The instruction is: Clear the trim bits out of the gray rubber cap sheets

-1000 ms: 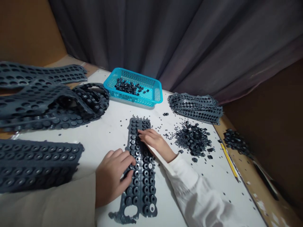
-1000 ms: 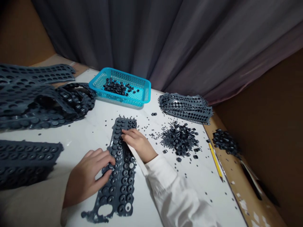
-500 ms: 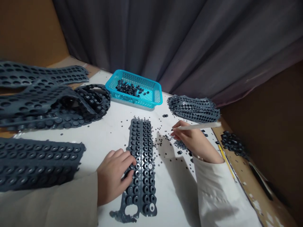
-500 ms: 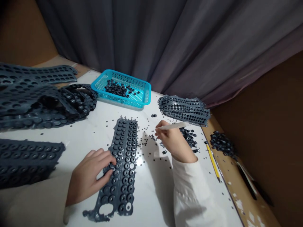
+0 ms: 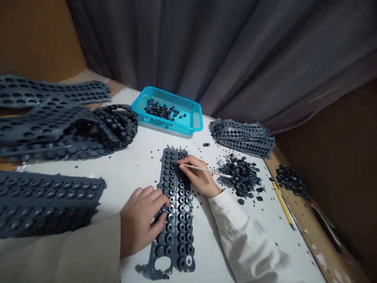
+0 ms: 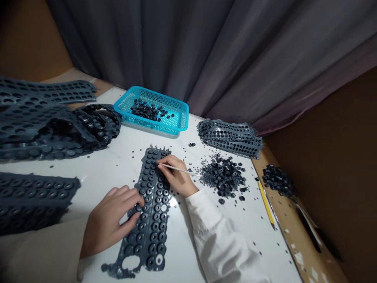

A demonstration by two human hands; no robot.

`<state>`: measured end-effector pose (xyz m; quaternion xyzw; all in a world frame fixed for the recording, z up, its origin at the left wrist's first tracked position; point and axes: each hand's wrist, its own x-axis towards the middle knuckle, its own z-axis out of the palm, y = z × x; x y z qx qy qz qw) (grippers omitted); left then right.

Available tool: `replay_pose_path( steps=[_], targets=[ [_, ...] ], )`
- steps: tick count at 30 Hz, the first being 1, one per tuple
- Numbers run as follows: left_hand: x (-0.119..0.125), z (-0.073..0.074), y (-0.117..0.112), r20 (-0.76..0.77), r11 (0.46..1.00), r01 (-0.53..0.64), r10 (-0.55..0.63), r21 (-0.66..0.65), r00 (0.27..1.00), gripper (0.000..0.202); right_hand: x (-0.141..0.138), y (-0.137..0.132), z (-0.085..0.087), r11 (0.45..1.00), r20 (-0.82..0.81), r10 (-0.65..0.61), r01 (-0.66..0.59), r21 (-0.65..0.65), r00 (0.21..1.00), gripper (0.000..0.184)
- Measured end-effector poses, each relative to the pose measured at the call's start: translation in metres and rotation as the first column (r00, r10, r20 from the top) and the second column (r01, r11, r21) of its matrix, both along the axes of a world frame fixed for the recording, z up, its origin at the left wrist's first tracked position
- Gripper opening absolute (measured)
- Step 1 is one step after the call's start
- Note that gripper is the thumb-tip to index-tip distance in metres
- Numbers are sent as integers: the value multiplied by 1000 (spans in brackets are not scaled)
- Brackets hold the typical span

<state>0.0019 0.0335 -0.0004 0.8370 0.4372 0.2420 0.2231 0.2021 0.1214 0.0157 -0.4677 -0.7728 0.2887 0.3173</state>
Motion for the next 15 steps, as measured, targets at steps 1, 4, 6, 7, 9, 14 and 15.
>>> replay_pose_path(
  steps=[1, 4, 6, 7, 9, 14, 15],
  targets=[
    [0, 0, 0, -1, 1000, -9, 9, -1, 1000, 12, 1, 0, 0, 1000, 3, 2, -2, 6, 1000, 14],
    [0, 1, -1, 6, 1000, -20, 20, 8, 1000, 13, 2, 0, 0, 999, -2, 34, -34, 40, 999, 14],
    [0, 1, -1, 13, 1000, -13, 13, 13, 1000, 13, 2, 1, -1, 992, -3, 75, -75, 102, 997, 13],
    [0, 1, -1, 14, 1000, -18, 18, 9, 1000, 13, 1, 1, -2, 986, 5, 100, -99, 137, 995, 13],
    [0, 1, 0, 10, 1000, -17, 17, -3, 1000, 12, 1, 2, -4, 971, 47, 142, -149, 187, 989, 13],
    [-2, -2, 2, -9, 1000, 26, -26, -11, 1000, 13, 2, 7, -11, 942, 224, 163, -219, 256, 961, 18],
    [-2, -2, 2, -11, 1000, 22, -22, -9, 1000, 13, 4, 8, -12, 939, 252, 127, -198, 281, 959, 19]
  ],
)
